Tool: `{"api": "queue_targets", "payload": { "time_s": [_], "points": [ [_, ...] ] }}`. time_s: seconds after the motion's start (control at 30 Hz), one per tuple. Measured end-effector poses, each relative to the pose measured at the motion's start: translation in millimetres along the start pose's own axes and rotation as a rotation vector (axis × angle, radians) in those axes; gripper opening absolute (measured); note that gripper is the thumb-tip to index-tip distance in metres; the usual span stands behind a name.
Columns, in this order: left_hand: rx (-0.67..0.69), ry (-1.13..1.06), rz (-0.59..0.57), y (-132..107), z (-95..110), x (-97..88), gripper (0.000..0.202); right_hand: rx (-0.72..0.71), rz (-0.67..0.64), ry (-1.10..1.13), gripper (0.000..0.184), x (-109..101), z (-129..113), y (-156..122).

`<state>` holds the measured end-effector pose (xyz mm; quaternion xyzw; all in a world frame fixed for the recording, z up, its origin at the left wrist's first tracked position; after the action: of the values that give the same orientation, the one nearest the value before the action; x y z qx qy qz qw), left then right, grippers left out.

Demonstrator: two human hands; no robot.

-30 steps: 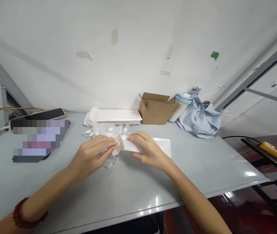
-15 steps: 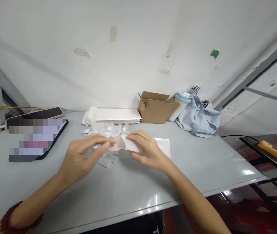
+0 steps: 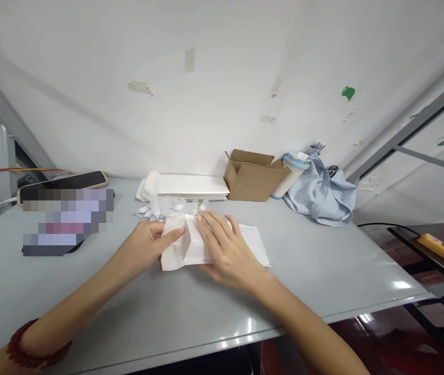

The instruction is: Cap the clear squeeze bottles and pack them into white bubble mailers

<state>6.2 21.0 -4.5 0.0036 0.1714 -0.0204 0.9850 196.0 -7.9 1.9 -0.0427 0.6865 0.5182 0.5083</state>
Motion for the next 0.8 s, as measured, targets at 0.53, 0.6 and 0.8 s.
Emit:
{"api": "queue_targets", "payload": {
  "time_s": [0.53,0.6,0.8],
  "points": [
    [0.857,0.294,0.275,-8,4,2.1,0.024,0.05,0.088,-0.178,0.039,9,9,-5],
    [1.071,0.383,0.295,-10,2,7.3,0.026,0.017,0.186,-0.152,0.033,8,8,-4],
    [1.213,0.417,0.306,-14,-2,17.8,0.025,-0.017,0.392,-0.199,0.02,1,7,1]
  ]
}}
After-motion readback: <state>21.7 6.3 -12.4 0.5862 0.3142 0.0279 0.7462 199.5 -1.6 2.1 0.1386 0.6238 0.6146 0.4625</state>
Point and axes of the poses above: each hand's wrist, its own y-axis towards the middle knuckle, its own x-axis out of the palm, z = x × y, the point moved 2 cm from there along y, towards the middle knuckle, and after that the axes turned 13 degrees about z, right-handed, at the moved point
